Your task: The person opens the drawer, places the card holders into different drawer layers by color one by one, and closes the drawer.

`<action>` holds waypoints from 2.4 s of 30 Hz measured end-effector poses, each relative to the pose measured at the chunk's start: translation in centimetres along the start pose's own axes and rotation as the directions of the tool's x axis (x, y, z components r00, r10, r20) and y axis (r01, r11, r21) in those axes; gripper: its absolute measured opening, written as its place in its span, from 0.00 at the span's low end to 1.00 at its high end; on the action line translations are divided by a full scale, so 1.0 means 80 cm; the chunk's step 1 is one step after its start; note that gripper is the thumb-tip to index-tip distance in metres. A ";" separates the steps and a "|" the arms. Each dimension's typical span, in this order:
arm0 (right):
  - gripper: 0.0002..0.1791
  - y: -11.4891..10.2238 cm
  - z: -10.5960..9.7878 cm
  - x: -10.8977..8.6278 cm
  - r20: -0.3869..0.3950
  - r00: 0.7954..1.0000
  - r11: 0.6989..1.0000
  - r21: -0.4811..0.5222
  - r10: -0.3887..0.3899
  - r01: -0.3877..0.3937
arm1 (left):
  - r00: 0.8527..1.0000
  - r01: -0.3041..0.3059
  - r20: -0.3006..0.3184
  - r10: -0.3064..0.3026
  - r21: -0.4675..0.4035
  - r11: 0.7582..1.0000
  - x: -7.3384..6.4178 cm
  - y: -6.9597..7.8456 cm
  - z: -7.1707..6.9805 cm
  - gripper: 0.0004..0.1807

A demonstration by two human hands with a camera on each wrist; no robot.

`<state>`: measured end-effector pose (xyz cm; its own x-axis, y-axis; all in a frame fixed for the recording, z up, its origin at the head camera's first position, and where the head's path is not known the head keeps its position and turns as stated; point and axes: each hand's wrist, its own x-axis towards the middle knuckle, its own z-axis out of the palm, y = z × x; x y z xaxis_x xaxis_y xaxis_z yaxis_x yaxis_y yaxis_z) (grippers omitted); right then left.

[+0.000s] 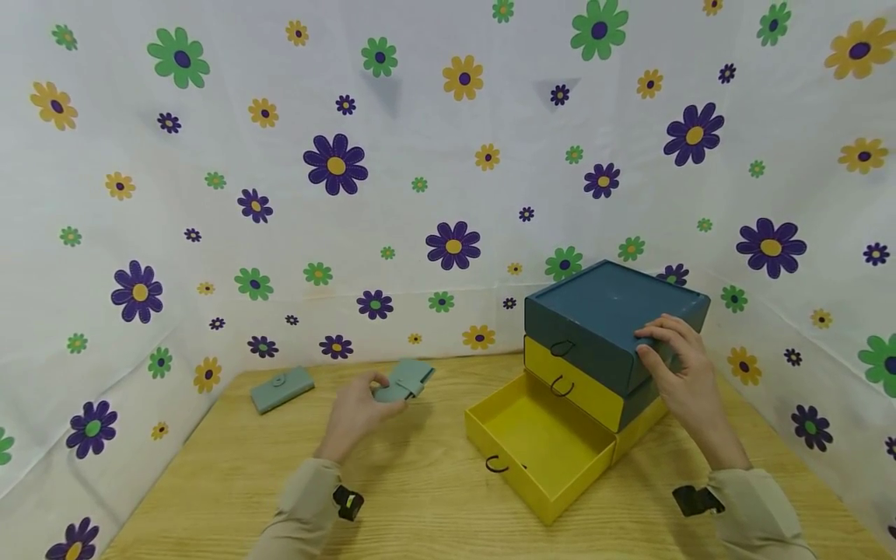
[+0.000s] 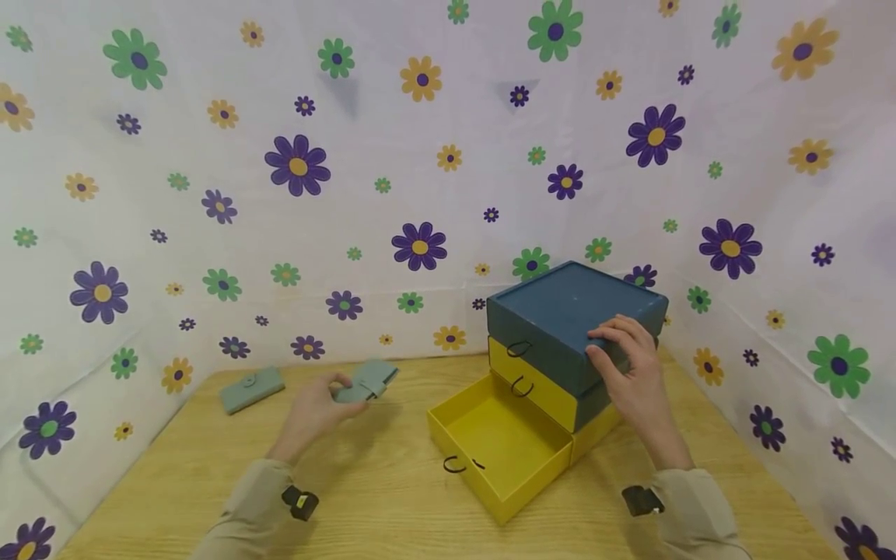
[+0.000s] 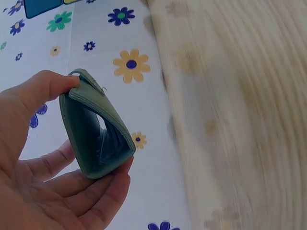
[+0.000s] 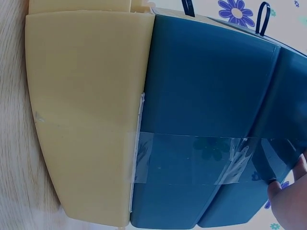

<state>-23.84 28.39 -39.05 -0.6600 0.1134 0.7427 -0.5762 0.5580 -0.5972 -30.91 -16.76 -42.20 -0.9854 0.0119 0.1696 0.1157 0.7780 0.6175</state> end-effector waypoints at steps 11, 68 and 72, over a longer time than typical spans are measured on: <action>0.11 -0.001 -0.001 -0.001 -0.003 1.000 1.000 0.003 -0.002 0.002 | 0.996 -0.093 0.009 0.094 -0.035 0.995 -0.004 0.039 0.021 0.26; 0.11 -0.002 0.000 -0.001 0.009 1.000 1.000 0.013 0.026 -0.027 | 0.910 -0.406 0.216 0.354 0.293 0.865 -0.019 0.165 0.139 0.24; 0.11 0.000 0.000 -0.001 0.008 1.000 1.000 0.010 0.019 -0.019 | 0.913 -0.404 0.196 0.358 0.309 0.861 -0.020 0.167 0.146 0.24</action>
<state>-23.77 28.34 -39.12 -0.6743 0.1175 0.7290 -0.5683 0.5478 -0.6140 -29.28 0.94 -43.23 -0.8826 0.4124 0.2256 0.4592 0.8591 0.2260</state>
